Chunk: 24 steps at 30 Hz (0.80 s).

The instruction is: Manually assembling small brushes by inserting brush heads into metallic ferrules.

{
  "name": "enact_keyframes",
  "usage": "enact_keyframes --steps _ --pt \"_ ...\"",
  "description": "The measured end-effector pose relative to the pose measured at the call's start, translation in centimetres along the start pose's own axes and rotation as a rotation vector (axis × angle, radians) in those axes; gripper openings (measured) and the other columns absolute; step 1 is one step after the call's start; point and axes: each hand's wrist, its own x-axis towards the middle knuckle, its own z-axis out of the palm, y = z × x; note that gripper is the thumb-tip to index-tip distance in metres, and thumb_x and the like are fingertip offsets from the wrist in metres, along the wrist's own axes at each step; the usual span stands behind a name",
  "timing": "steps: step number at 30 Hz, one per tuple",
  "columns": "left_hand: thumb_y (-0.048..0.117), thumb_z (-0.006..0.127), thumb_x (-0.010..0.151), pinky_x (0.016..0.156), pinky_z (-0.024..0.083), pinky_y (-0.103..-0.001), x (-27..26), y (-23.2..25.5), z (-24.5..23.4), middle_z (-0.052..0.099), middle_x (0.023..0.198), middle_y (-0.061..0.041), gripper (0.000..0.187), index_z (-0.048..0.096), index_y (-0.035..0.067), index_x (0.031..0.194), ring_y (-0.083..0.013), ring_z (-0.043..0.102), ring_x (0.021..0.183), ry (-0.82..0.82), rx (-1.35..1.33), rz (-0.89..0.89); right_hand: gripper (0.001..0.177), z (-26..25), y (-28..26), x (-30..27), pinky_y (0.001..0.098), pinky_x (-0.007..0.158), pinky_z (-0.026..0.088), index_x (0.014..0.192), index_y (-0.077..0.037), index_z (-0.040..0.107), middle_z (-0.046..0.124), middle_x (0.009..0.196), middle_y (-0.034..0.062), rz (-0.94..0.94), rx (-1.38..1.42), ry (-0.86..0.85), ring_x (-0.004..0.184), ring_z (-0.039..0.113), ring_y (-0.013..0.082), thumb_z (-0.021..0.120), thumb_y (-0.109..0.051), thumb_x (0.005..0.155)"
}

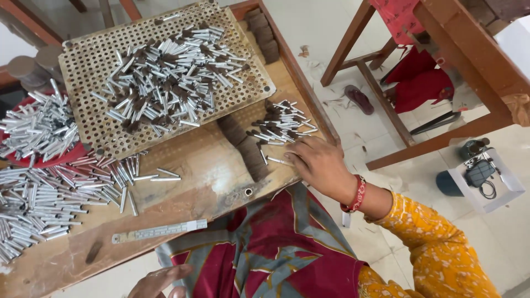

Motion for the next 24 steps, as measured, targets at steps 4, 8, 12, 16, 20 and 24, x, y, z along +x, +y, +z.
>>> enact_keyframes --steps 4,8,12,16,20,24 --pt "0.045 0.048 0.101 0.100 0.053 -0.028 1.0 1.8 -1.6 0.080 0.125 -0.005 0.055 0.071 0.009 0.136 -0.0180 0.076 0.112 0.007 -0.058 -0.207 0.027 1.7 1.2 1.9 0.0444 0.072 0.054 0.109 -0.005 0.068 0.059 0.100 0.0152 0.074 -0.026 -0.097 0.086 0.066 0.0333 0.072 -0.024 0.090" --pt "0.046 0.045 0.102 0.097 0.054 -0.028 3.3 -0.8 -2.4 0.080 0.121 -0.007 0.057 0.074 0.008 0.134 -0.0189 0.076 0.105 0.038 -0.009 -0.188 0.034 2.0 1.4 3.6 0.0449 0.071 0.055 0.113 -0.004 0.065 0.056 0.106 0.0185 0.085 -0.026 -0.163 0.086 0.066 0.0344 0.073 -0.029 0.091" --pt "0.046 0.043 0.099 0.102 0.053 -0.021 4.5 -2.4 -3.1 0.078 0.122 0.000 0.054 0.070 0.017 0.136 -0.0091 0.073 0.109 0.024 0.581 0.067 0.031 2.8 2.1 4.6 0.0466 0.071 0.055 0.109 -0.007 0.068 0.056 0.113 0.0204 0.011 -0.078 -0.134 0.087 0.067 0.0359 0.073 -0.030 0.089" --pt "0.047 0.043 0.098 0.105 0.052 -0.021 5.3 -3.1 -3.8 0.077 0.123 0.002 0.053 0.068 0.021 0.136 -0.0079 0.072 0.114 0.049 0.797 0.204 0.021 4.0 4.1 4.7 0.0462 0.075 0.055 0.104 -0.010 0.069 0.059 0.108 0.0149 0.015 -0.149 -0.160 0.096 0.067 0.0346 0.072 -0.027 0.091" --pt "0.051 0.042 0.098 0.104 0.054 -0.025 6.0 -5.6 -3.9 0.078 0.120 0.001 0.053 0.069 0.023 0.134 -0.0114 0.074 0.115 0.125 0.829 0.337 0.019 3.6 4.9 5.9 0.0458 0.074 0.055 0.103 -0.010 0.069 0.059 0.108 0.0141 0.059 -0.157 -0.202 0.094 0.067 0.0339 0.070 -0.024 0.091" --pt "0.052 0.043 0.097 0.103 0.054 -0.029 5.2 -4.8 -3.4 0.079 0.119 -0.001 0.054 0.071 0.023 0.132 -0.0154 0.074 0.116 0.144 0.781 0.420 0.020 3.9 6.0 6.4 0.0453 0.074 0.055 0.106 -0.007 0.068 0.058 0.110 0.0170 0.017 -0.176 -0.125 0.093 0.067 0.0351 0.069 -0.018 0.089"
